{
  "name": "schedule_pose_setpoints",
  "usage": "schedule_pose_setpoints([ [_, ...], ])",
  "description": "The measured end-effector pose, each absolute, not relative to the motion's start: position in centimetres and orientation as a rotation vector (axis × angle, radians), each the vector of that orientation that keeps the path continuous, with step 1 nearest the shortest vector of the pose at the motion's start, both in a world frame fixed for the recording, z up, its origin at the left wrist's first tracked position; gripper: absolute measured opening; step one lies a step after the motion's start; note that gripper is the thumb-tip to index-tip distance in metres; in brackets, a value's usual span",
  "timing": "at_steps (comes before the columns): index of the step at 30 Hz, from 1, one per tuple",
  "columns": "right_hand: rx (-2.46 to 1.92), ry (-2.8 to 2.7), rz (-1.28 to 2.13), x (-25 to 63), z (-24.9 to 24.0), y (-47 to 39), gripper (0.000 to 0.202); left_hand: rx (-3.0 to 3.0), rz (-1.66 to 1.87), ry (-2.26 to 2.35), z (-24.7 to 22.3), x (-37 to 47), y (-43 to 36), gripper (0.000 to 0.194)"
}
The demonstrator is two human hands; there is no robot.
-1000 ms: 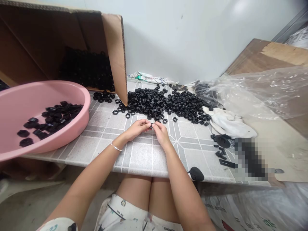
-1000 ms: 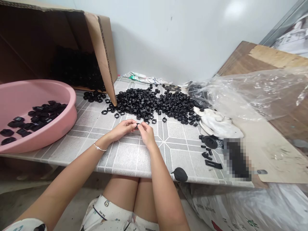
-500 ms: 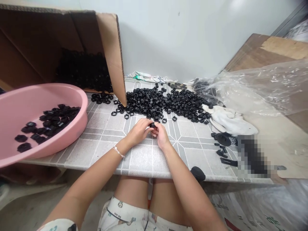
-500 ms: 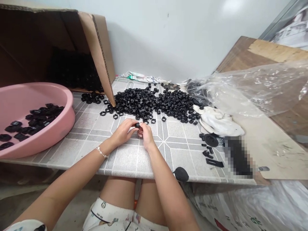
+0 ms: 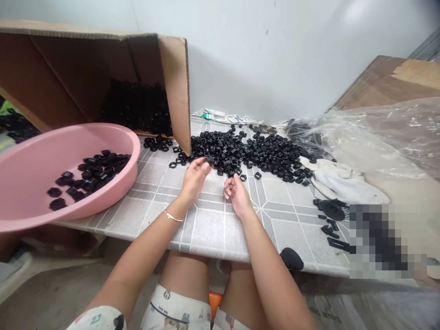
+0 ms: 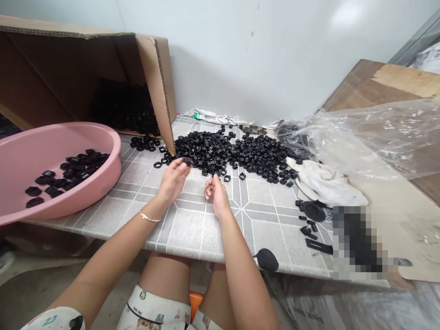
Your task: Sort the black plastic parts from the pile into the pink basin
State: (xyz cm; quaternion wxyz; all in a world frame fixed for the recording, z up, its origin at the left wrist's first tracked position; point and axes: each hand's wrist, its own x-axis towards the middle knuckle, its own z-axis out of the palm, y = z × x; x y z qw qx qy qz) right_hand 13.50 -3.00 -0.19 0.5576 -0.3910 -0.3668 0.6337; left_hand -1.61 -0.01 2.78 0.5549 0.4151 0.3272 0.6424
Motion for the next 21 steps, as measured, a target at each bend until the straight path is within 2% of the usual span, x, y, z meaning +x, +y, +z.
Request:
schedule_pose_setpoints([
  [3,-0.909,-0.934,1.491,13.3,-0.1,-3.1,0.056,0.651,1.726,0.604,4.9,-5.0,0.9,0.011],
  [10,-0.952,-1.074,1.463,13.1,0.1,-3.3,0.056,0.785,1.971,0.493,5.8,-12.5,2.4,0.032],
  [14,-0.963,-1.049,1.469,13.1,0.0,-3.3,0.057,0.824,1.986,0.500,5.2,-12.9,2.5,0.034],
  [21,-0.988,-1.071,1.471,13.1,0.0,-3.3,0.058,0.516,2.005,0.440,6.5,-11.5,1.8,0.029],
])
